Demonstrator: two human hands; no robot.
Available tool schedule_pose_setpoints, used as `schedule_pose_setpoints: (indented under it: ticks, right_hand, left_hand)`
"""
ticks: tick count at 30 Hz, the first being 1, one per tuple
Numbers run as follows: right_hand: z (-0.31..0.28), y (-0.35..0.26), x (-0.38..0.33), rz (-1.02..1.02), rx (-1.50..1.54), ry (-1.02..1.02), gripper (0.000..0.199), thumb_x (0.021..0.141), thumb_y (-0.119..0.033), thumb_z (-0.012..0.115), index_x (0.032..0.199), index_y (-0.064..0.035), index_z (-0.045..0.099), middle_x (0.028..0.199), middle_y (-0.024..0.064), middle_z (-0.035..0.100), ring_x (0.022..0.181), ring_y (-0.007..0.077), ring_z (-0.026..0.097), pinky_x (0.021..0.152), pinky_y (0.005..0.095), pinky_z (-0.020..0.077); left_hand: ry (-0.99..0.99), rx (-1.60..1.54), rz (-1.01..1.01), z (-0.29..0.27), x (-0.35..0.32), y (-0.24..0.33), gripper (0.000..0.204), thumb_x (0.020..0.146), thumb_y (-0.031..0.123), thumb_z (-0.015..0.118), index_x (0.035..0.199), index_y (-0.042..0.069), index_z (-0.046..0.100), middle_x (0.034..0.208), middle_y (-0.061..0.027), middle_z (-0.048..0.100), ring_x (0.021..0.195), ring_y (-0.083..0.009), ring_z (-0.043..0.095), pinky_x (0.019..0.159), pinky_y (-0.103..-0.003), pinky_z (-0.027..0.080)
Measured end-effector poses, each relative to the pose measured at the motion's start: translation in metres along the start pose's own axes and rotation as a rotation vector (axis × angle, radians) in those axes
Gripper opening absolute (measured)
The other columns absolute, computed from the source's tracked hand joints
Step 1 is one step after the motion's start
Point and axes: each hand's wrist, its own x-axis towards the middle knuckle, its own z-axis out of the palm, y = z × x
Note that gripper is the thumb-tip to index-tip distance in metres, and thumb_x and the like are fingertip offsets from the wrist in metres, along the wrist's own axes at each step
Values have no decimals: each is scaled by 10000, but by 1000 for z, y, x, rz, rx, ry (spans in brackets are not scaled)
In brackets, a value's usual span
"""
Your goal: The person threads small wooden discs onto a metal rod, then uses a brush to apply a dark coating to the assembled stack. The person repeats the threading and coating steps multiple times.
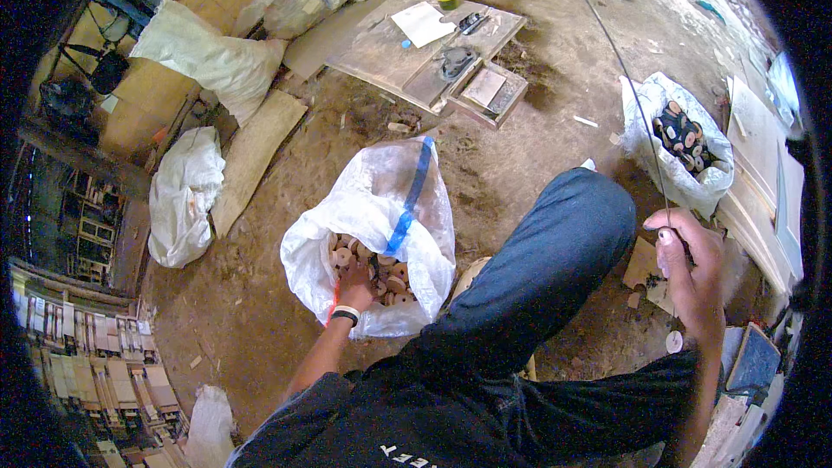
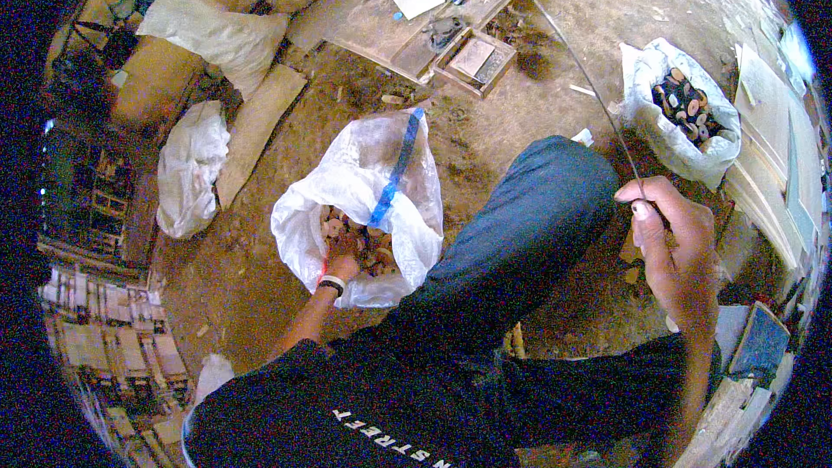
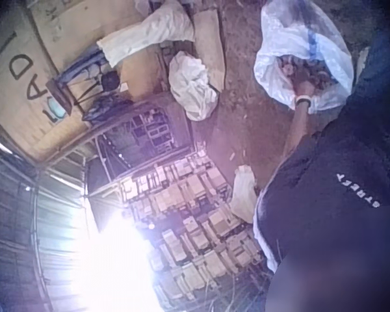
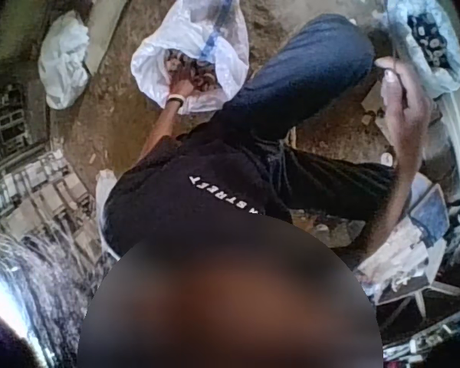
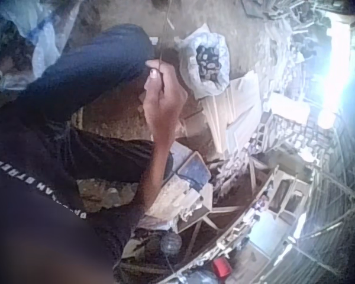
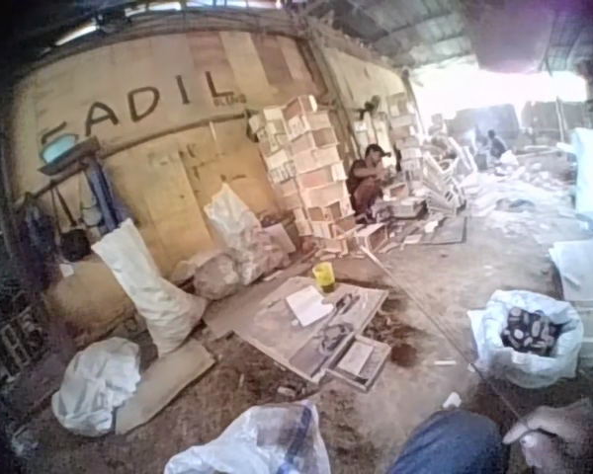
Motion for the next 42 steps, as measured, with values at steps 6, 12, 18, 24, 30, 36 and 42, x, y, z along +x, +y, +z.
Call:
schedule_pose_setpoints:
  ticks: [6, 12, 18, 24, 30, 36, 42]
  right_hand:
    - [3, 0, -2, -36, -12, 21, 173, 1023, -149, 532, 1038, -56, 677, 651, 31, 542, 569, 128, 528, 565, 312, 428]
    - [0, 1, -2, -74, -5, 21, 160, 1013, -123, 531, 1033, -51, 673, 654, 36, 548, 568, 133, 540, 556, 320, 429]
    - [4, 0, 0, -65, -2, 20, 150, 1000, -82, 530, 1030, -38, 671, 660, 42, 556, 551, 119, 500, 545, 312, 414]
    - [2, -1, 2, -55, 44, -34, 227, 977, -34, 517, 1124, -31, 690, 704, 55, 592, 549, 97, 460, 536, 303, 406]
    - [13, -8, -2, -90, -16, -244, 408, 1022, -140, 490, 1405, -45, 595, 1225, 165, 662, 965, 279, 684, 913, 358, 510]
    - [40, -9, -12, -292, 101, -382, 614, 934, 68, 512, 1469, -226, 581, 1312, 224, 678, 1069, 343, 727, 1002, 355, 535]
    - [48, -6, -17, -202, -64, -580, 750, 899, 71, 519, 1541, -312, 459, 1174, 215, 730, 1030, 389, 736, 909, 394, 582]
  left_hand:
    - [-73, -110, 8, -10, 6, 7, 708, 742, 211, 804, 1380, 45, 545, 1264, -282, 592, 1184, -459, 574, 1002, -502, 508]
    - [-156, -115, 30, -41, -9, -8, 708, 723, 179, 798, 1367, 32, 543, 1247, -289, 605, 1172, -445, 588, 989, -493, 515]
    - [-405, -97, 48, -52, -10, -14, 603, 674, 92, 718, 1267, 26, 633, 1130, -270, 673, 1093, -454, 630, 967, -499, 522]
    - [-139, -375, -177, -91, -5, 9, 653, 670, 218, 854, 1255, 9, 651, 1202, -202, 707, 1138, -376, 668, 988, -443, 524]
    - [-109, -1508, 7, -201, -10, 67, 708, 673, 36, 900, 1302, 61, 575, 1240, -115, 652, 1133, -265, 668, 950, -367, 590]
    - [-115, -2096, 347, -293, -3, 140, 866, 697, 77, 886, 1443, 166, 455, 1409, -149, 548, 1229, -422, 607, 814, -382, 623]
    - [-73, -1986, 422, -339, 18, 173, 896, 667, 100, 909, 1426, 82, 433, 1337, -145, 586, 1227, -365, 617, 972, -471, 594]
